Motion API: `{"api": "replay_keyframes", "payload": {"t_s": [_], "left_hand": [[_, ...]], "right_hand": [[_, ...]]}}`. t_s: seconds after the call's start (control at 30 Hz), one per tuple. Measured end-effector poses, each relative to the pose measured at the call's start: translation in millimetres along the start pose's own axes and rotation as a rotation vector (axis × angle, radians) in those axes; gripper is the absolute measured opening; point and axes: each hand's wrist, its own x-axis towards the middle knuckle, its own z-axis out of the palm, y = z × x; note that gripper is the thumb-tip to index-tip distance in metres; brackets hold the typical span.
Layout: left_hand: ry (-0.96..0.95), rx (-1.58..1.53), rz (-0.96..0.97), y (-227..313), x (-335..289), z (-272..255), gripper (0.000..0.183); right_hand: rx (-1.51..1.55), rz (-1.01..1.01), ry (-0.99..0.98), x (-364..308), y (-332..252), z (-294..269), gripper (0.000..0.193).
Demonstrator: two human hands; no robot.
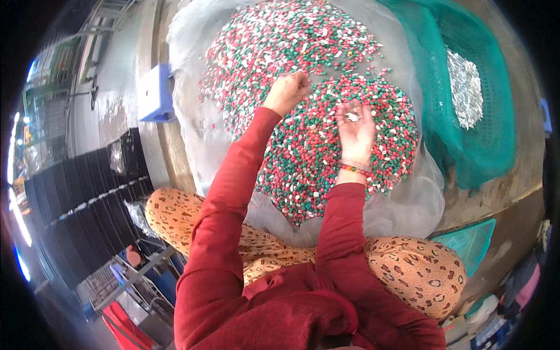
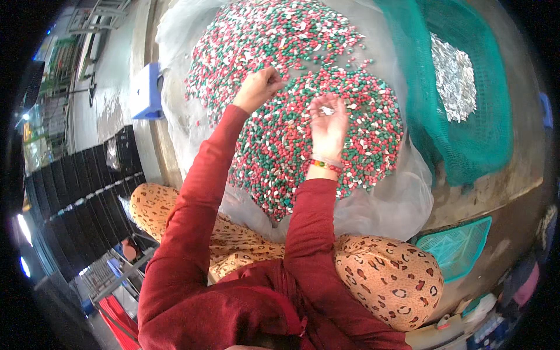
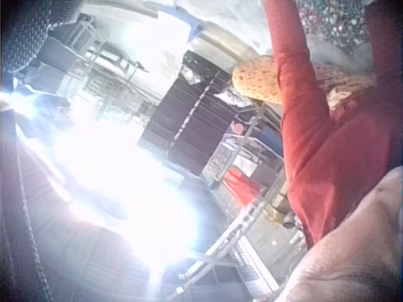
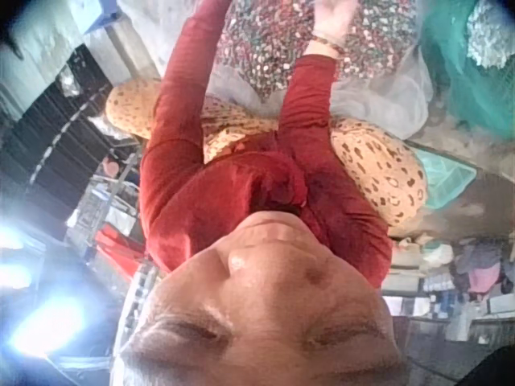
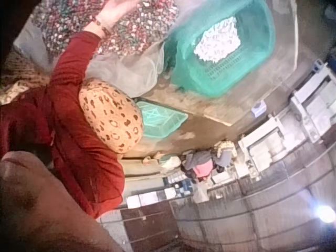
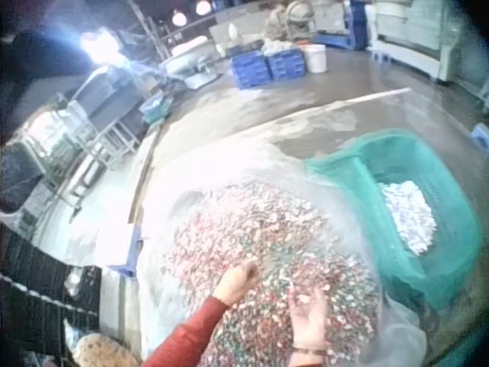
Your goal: The person sorts through a large pile of small colorful plastic pieces to pick out metal clips by hand.
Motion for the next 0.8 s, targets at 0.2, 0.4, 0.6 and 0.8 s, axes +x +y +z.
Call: {"api": "replay_keyframes", "payload": {"t_s": [0.2, 0.4, 0.6, 0.8], "left_hand": [[-0.114, -0.045, 0.198, 50.3, 47.4, 31.7, 0.019], [0.224, 0.299, 0.096, -11.1, 96.6, 112.2, 0.016], [0.336, 0.198, 0.073, 25.7, 85.5, 119.3, 0.015], [0.074, -0.123, 0.399, 70.4, -1.1, 54.8, 0.019]], "right_hand": [[0.127, 0.076, -0.068, -5.3, -12.4, -5.4, 0.026], [0.209, 0.008, -0.180, -12.1, -26.9, 0.6, 0.044], [0.238, -0.005, -0.171, -7.0, -38.9, -2.6, 0.039], [0.049, -0.035, 0.143, -11.0, -7.0, 10.5, 0.035]]}}
